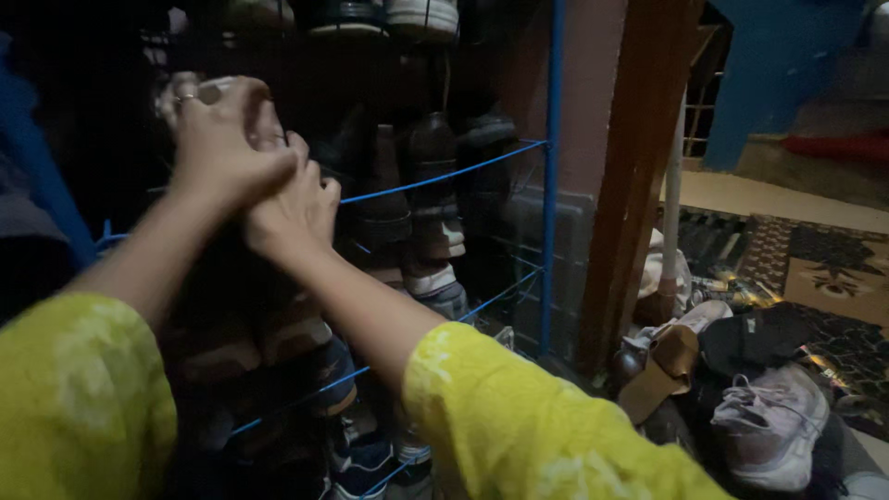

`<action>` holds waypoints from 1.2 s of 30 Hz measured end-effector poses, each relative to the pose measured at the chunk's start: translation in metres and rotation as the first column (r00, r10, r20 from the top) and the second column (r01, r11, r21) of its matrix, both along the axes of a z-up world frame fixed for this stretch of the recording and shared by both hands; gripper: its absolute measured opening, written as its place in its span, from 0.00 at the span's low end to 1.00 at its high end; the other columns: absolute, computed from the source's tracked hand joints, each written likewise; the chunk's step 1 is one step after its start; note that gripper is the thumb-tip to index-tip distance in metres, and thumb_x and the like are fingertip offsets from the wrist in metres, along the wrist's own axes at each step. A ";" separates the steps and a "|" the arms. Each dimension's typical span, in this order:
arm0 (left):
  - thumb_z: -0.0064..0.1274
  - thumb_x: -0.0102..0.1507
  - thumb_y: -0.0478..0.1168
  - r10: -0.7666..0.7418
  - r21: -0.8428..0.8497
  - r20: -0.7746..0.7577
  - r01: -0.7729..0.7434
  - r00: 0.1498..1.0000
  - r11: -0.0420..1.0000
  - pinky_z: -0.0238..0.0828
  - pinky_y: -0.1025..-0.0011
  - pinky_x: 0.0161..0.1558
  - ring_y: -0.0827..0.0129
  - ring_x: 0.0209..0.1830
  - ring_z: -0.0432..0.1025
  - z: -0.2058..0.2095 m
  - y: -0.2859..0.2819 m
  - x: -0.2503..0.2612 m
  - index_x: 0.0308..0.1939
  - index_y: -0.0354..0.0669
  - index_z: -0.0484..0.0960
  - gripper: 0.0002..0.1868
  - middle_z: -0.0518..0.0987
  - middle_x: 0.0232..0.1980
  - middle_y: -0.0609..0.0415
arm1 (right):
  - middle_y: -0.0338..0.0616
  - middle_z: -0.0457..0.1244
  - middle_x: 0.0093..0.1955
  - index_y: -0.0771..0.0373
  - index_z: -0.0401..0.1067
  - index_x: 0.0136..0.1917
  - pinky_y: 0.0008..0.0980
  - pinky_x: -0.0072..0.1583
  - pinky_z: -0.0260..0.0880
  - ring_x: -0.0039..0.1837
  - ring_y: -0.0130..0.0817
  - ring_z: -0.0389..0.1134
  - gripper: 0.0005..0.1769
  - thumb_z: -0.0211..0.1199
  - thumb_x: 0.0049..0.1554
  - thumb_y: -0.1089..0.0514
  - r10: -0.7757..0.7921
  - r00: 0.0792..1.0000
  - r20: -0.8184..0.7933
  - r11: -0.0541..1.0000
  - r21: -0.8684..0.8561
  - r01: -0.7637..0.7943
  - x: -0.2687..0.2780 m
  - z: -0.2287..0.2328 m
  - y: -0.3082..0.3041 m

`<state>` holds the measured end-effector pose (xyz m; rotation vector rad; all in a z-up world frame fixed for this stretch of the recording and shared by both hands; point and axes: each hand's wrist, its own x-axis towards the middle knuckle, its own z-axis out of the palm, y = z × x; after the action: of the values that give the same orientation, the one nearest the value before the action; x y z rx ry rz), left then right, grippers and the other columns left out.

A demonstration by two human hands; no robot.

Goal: The person organizes shoes on a rack and the floor by hand, moving them between the rack and the floor and cleaning one shoe with a black cloth.

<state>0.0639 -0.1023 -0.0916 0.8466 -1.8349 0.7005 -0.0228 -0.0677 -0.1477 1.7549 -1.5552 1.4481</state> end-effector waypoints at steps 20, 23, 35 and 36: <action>0.53 0.55 0.47 -0.269 0.443 0.423 0.061 0.865 0.894 0.43 0.43 0.71 0.47 0.78 0.49 -0.313 0.120 -0.151 0.68 0.47 0.71 0.36 0.53 0.80 0.41 | 0.53 0.44 0.84 0.55 0.52 0.81 0.68 0.75 0.42 0.84 0.56 0.38 0.43 0.56 0.58 0.38 0.270 0.806 -0.527 0.852 0.520 0.055 -0.206 -0.309 0.133; 0.50 0.62 0.41 -0.329 0.670 0.408 -0.035 0.852 0.742 0.43 0.45 0.74 0.50 0.79 0.51 -0.417 0.209 -0.166 0.75 0.50 0.61 0.36 0.53 0.80 0.42 | 0.51 0.36 0.86 0.52 0.46 0.82 0.70 0.73 0.40 0.84 0.59 0.33 0.45 0.54 0.58 0.37 0.258 0.890 -0.375 0.521 0.830 0.199 -0.210 -0.379 0.206; 0.50 0.64 0.42 -0.486 0.889 0.449 -0.430 0.750 0.157 0.38 0.47 0.78 0.57 0.81 0.48 -0.533 0.358 -0.136 0.80 0.50 0.52 0.41 0.58 0.80 0.49 | 0.47 0.36 0.87 0.53 0.47 0.83 0.74 0.75 0.34 0.86 0.58 0.32 0.40 0.53 0.61 0.45 0.180 0.980 -0.086 0.072 0.995 0.074 -0.166 -0.490 0.371; 0.50 0.64 0.42 -0.499 0.887 0.449 -0.439 0.741 0.146 0.38 0.47 0.78 0.57 0.81 0.48 -0.535 0.361 -0.132 0.80 0.50 0.52 0.41 0.58 0.80 0.49 | 0.46 0.39 0.86 0.51 0.51 0.82 0.73 0.77 0.34 0.86 0.54 0.37 0.38 0.52 0.61 0.45 0.146 0.985 -0.097 0.120 0.990 0.080 -0.162 -0.493 0.377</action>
<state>-0.0685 0.2592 -0.6265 1.5025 -3.0726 -0.6577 -0.1846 0.3092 -0.6408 2.4125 -2.6944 -0.1224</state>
